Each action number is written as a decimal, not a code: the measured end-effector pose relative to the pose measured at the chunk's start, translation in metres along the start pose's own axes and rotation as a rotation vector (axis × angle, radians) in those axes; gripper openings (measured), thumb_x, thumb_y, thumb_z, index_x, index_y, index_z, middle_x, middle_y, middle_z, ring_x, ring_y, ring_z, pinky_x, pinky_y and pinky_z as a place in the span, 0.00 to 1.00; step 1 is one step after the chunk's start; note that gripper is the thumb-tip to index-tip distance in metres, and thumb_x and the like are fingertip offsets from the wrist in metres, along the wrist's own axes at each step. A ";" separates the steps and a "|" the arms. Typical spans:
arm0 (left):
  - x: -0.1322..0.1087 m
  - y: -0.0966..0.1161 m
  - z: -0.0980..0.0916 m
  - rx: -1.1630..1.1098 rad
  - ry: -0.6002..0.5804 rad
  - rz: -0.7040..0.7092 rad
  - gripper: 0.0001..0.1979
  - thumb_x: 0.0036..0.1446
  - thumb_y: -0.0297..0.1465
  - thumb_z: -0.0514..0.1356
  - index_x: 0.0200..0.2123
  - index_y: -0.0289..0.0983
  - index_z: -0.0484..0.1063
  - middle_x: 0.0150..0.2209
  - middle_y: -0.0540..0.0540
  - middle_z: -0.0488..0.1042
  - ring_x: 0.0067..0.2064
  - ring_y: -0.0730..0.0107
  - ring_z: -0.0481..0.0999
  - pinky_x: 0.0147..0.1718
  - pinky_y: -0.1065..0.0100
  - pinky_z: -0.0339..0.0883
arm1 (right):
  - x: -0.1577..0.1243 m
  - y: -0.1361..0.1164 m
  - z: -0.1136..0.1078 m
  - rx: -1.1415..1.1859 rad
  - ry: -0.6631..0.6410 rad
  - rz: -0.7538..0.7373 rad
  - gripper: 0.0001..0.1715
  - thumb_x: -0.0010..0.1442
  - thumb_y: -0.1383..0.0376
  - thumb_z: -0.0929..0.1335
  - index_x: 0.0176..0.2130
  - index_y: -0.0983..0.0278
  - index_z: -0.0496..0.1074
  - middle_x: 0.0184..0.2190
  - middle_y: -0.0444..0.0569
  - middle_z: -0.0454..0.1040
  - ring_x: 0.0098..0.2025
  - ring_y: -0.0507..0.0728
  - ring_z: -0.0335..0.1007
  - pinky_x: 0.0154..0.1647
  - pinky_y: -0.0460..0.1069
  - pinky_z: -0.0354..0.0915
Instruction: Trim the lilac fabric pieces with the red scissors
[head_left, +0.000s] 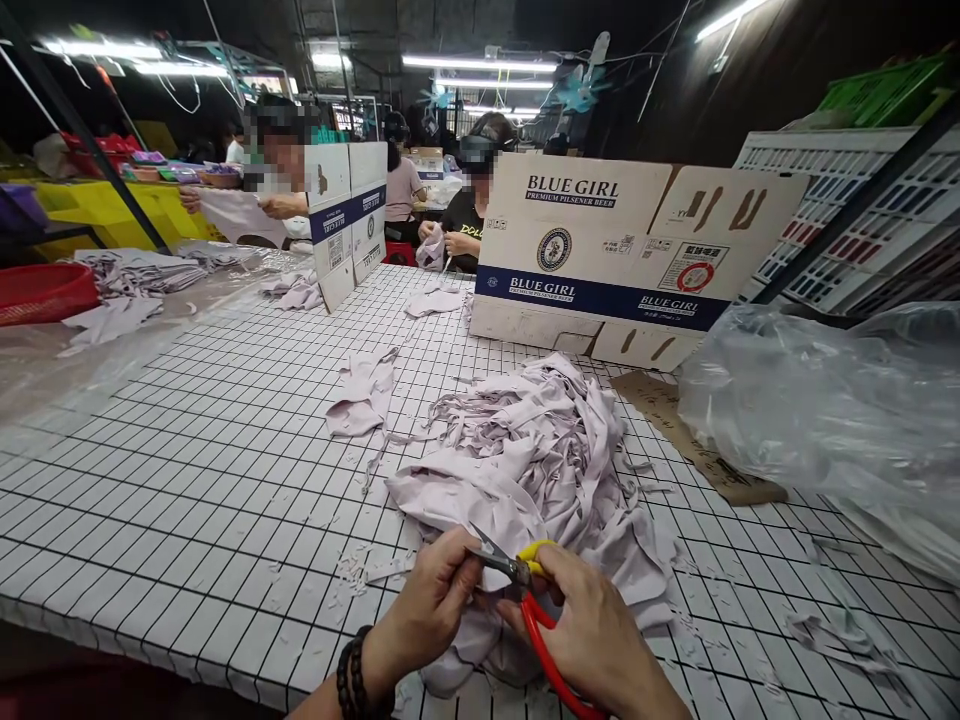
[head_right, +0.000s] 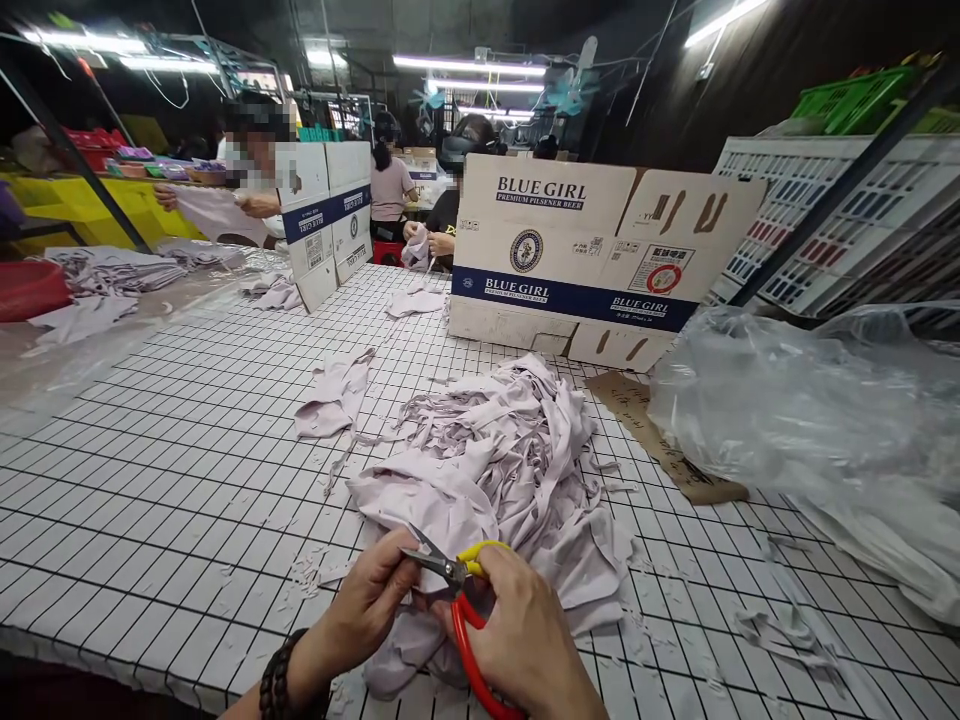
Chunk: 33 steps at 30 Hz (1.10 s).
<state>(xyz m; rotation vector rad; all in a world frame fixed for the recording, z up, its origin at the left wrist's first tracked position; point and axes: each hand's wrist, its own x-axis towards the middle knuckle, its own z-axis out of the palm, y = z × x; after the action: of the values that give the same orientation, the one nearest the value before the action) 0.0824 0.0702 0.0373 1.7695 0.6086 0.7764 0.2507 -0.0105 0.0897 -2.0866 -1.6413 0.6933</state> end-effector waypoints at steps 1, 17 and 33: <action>0.000 0.000 0.000 -0.005 -0.004 0.001 0.15 0.68 0.34 0.48 0.29 0.37 0.66 0.29 0.48 0.66 0.31 0.70 0.69 0.32 0.70 0.63 | 0.000 0.000 0.000 -0.001 -0.001 0.003 0.12 0.52 0.60 0.70 0.28 0.59 0.62 0.28 0.42 0.71 0.31 0.56 0.65 0.31 0.48 0.57; -0.001 -0.001 -0.003 -0.072 -0.044 -0.011 0.14 0.68 0.35 0.48 0.31 0.37 0.66 0.30 0.49 0.64 0.30 0.72 0.69 0.30 0.72 0.65 | 0.002 0.004 0.002 -0.038 -0.066 0.000 0.13 0.53 0.56 0.69 0.26 0.60 0.63 0.24 0.41 0.70 0.26 0.53 0.61 0.27 0.47 0.53; -0.003 -0.005 -0.006 -0.061 -0.052 -0.025 0.15 0.68 0.35 0.48 0.31 0.36 0.67 0.30 0.48 0.66 0.31 0.71 0.69 0.31 0.70 0.66 | 0.002 0.011 0.008 -0.046 0.008 -0.059 0.15 0.54 0.56 0.67 0.23 0.61 0.63 0.21 0.42 0.68 0.24 0.52 0.61 0.24 0.46 0.52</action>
<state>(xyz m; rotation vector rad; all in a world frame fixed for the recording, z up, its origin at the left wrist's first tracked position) 0.0758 0.0727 0.0332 1.7178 0.5652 0.7221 0.2546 -0.0111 0.0764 -2.0610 -1.7226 0.6332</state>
